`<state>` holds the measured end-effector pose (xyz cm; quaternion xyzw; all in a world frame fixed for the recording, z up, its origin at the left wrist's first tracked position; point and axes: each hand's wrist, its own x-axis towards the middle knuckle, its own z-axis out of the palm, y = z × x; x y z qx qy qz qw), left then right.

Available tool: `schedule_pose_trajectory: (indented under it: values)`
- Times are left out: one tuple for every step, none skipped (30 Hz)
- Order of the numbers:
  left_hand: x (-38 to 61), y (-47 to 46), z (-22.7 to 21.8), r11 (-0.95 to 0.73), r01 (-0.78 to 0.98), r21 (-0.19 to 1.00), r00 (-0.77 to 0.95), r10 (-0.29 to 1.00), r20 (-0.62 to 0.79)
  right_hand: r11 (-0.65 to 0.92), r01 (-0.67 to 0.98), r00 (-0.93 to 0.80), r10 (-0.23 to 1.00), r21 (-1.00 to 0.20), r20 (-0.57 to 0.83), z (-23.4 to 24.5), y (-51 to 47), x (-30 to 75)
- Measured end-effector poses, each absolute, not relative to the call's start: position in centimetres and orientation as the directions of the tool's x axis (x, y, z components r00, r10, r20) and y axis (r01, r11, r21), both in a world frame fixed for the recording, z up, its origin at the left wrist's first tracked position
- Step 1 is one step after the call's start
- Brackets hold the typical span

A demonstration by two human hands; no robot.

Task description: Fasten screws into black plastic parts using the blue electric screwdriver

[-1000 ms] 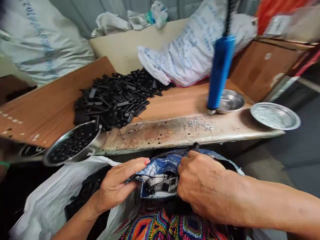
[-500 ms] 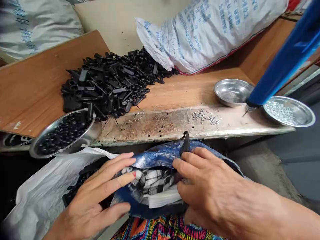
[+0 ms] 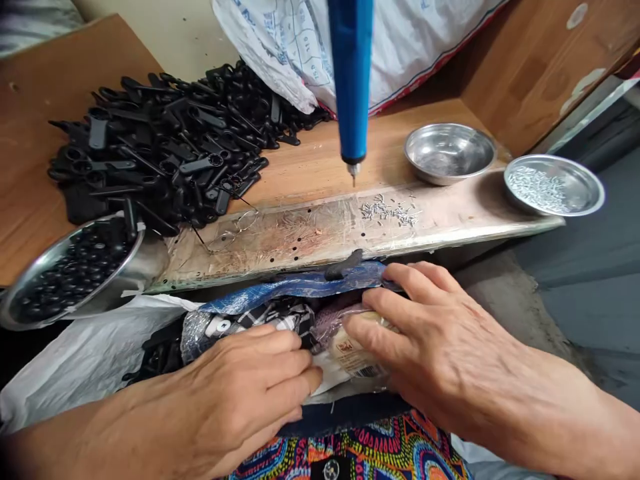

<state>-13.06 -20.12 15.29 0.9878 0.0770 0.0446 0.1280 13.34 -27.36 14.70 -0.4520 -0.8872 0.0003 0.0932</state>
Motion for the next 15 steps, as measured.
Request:
schedule_pose_trajectory:
  values:
    - [-13.0,-20.3,14.9,-0.96,0.15,0.239,0.988,0.157,0.011,0.584,0.809,-0.571,0.808,-0.071,0.143,14.9,-27.1,13.0]
    - [-12.9,-20.5,14.6,-0.963,0.16,0.216,0.987,0.153,-0.046,0.56,0.825,-0.548,0.826,-0.078,0.131,15.0,-26.9,12.8]
    - [-12.8,-20.6,14.3,-0.964,0.183,0.193,0.982,0.17,-0.079,0.536,0.839,-0.524,0.842,-0.095,0.127,15.1,-26.7,12.6]
    - [-12.7,-20.7,14.2,-0.962,0.214,0.172,0.976,0.202,-0.086,0.515,0.849,-0.501,0.855,-0.116,0.132,15.1,-26.6,12.4]
    - [-12.7,-20.8,14.2,-0.96,0.236,0.152,0.971,0.225,-0.086,0.5,0.856,-0.484,0.865,-0.135,0.135,15.1,-26.7,12.3]
    - [-12.6,-20.8,14.2,-0.959,0.251,0.134,0.967,0.241,-0.083,0.497,0.854,-0.48,0.866,-0.151,0.139,15.0,-26.8,12.2]
    - [-12.6,-20.8,14.2,-0.958,0.259,0.121,0.965,0.251,-0.076,0.506,0.846,-0.487,0.861,-0.166,0.145,14.9,-27.1,12.2]
    - [-12.6,-20.7,14.3,-0.957,0.265,0.116,0.964,0.259,-0.062,0.517,0.838,-0.495,0.855,-0.176,0.154,14.8,-27.4,12.2]
    - [-12.7,-20.5,14.3,-0.952,0.279,0.124,0.96,0.275,-0.048,0.529,0.828,-0.502,0.847,-0.185,0.173,14.7,-27.7,12.2]
    - [-12.7,-20.2,14.4,-0.944,0.293,0.149,0.956,0.292,-0.029,0.543,0.818,-0.51,0.837,-0.191,0.197,14.7,-28.1,12.3]
    - [-12.8,-19.8,14.4,-0.933,0.305,0.19,0.951,0.31,-0.005,0.558,0.807,-0.52,0.826,-0.194,0.215,14.7,-28.5,12.3]
    - [-12.9,-19.4,14.4,-0.92,0.315,0.234,0.943,0.331,0.028,0.572,0.797,-0.533,0.817,-0.194,0.22,14.8,-28.9,12.4]
    - [-12.9,-19.0,14.4,-0.909,0.32,0.266,0.934,0.35,0.072,0.586,0.787,-0.548,0.808,-0.194,0.218,15.1,-29.3,12.5]
    - [-12.9,-18.5,14.3,-0.906,0.324,0.274,0.923,0.366,0.119,0.6,0.776,-0.564,0.799,-0.197,0.211,15.3,-29.6,12.6]
    - [-12.8,-18.1,14.2,-0.91,0.328,0.256,0.913,0.374,0.161,0.611,0.765,-0.578,0.791,-0.204,0.202,15.6,-29.9,12.7]
